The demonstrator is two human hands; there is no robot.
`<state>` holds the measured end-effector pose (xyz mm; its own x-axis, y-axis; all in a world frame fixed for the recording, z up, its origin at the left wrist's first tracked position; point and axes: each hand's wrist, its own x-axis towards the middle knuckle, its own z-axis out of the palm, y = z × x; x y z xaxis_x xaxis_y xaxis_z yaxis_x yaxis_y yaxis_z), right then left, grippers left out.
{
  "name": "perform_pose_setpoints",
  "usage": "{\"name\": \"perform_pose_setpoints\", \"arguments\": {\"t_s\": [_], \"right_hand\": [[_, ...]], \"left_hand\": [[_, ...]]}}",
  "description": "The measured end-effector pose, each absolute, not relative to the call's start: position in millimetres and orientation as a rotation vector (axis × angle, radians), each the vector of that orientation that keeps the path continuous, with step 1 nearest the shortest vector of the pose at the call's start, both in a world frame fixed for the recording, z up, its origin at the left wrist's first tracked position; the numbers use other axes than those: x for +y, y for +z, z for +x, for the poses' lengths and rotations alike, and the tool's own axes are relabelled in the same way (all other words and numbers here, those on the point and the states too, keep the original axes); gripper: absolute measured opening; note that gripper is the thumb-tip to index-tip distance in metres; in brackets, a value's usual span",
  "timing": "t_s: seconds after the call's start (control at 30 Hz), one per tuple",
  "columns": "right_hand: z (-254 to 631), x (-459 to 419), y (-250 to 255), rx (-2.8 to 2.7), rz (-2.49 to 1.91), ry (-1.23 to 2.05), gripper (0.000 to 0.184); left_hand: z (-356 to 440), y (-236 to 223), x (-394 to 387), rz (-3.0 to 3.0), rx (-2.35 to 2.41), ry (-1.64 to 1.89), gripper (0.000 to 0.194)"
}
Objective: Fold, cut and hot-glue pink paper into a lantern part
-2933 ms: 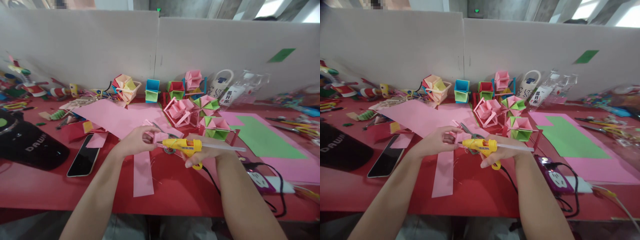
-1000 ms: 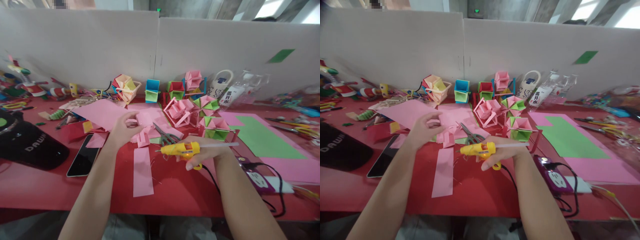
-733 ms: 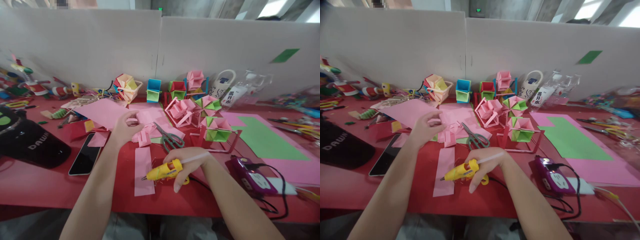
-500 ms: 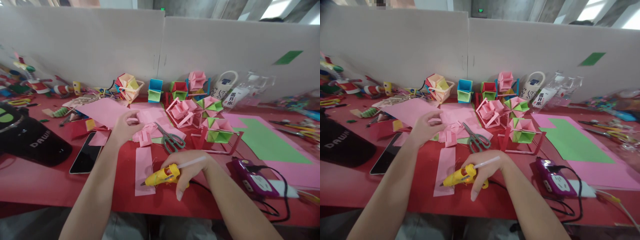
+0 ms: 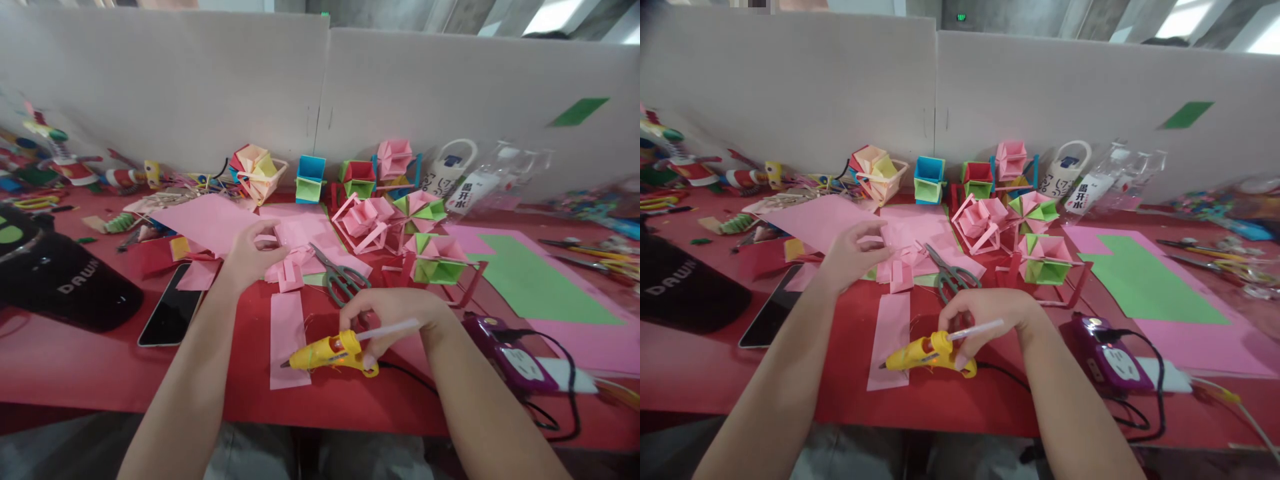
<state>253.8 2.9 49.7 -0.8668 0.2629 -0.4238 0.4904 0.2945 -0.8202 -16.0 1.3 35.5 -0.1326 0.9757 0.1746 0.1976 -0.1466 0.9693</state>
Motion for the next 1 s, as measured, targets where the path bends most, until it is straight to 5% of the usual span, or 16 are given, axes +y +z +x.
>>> {"name": "perform_pose_setpoints", "arguments": {"t_s": [0.5, 0.67, 0.77, 0.9, 1.0], "right_hand": [[253, 0, 52, 2.394, 0.82, -1.515, 0.04], [238, 7, 30, 2.778, 1.337, -1.562, 0.025], [216, 7, 7, 3.076, 1.575, -1.245, 0.028], [194, 7, -11, 3.402, 1.254, -0.822, 0.051], [186, 9, -16, 3.475, 1.064, -0.565, 0.043]], "left_hand": [[-17, 34, 2, 1.407, 1.369, 1.357, 0.058], [-18, 34, 3, 1.378, 1.36, 1.363, 0.061], [-17, 35, 2, 1.387, 1.375, 1.358, 0.061], [-16, 36, 1, 1.405, 1.38, 1.347, 0.06], [-15, 37, 1, 1.409, 1.371, 1.35, 0.059]]}}
